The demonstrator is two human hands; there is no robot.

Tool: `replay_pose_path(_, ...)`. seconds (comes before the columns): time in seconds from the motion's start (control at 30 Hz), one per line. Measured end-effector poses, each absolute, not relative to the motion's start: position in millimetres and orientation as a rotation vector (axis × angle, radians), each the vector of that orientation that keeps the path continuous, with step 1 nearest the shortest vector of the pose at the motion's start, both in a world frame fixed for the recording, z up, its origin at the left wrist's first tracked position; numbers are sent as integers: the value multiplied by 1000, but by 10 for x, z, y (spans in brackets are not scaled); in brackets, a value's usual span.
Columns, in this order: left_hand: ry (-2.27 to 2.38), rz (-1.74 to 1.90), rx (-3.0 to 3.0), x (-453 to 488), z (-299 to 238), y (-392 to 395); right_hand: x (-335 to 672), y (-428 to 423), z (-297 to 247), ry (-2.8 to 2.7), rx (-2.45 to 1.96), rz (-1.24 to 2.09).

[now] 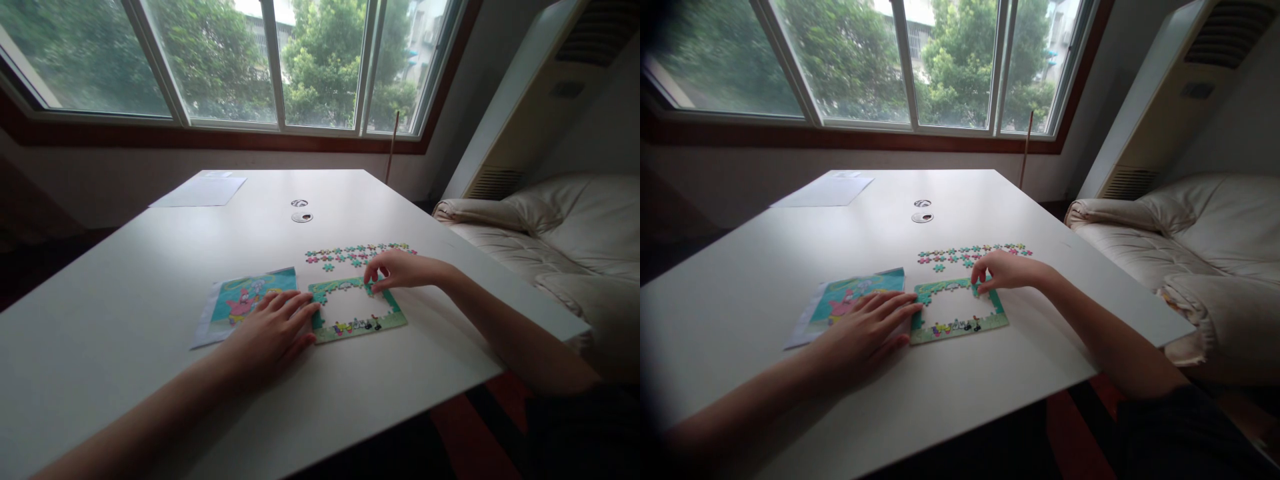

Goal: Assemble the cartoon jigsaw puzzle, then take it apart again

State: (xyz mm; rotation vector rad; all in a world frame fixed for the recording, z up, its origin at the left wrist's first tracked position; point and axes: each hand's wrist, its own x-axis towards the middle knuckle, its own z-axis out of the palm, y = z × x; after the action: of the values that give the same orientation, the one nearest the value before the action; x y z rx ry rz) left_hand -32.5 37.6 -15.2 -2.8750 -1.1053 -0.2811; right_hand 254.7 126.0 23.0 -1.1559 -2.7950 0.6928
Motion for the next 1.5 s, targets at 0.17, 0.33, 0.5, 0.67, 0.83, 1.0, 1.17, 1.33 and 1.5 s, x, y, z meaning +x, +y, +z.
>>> replay_pose_path(0.17,-1109,-284,-2870,-328,-164,376,2537,1248,259,-2731,-1202,637)
replay_pose_path(0.33,-1094,-279,-2881,-331,-160,377,2522,1261,219,-2721,-1188,592)
replay_pose_path(0.5,-1100,-284,-2873,-321,-150,376,2502,1278,169,-2688,-1218,539)
replay_pose_path(0.67,-1094,-280,-2871,-319,-154,384,2489,1292,142,-2706,-1211,557)
replay_pose_path(0.83,-1093,-267,-2877,-318,-156,383,2497,1304,124,-2698,-1226,540)
replay_pose_path(1.0,-1108,-261,-2873,-325,-162,379,2518,1311,132,-2692,-1241,538)
replay_pose_path(1.17,-1106,-254,-2877,-329,-166,385,2563,1286,246,-2721,-1261,594)
replay_pose_path(1.33,-1110,-272,-2881,-323,-152,380,2575,1273,266,-2789,-1247,693)
replay_pose_path(1.5,-1097,-286,-2879,-323,-147,373,2550,1251,244,-2815,-1209,721)
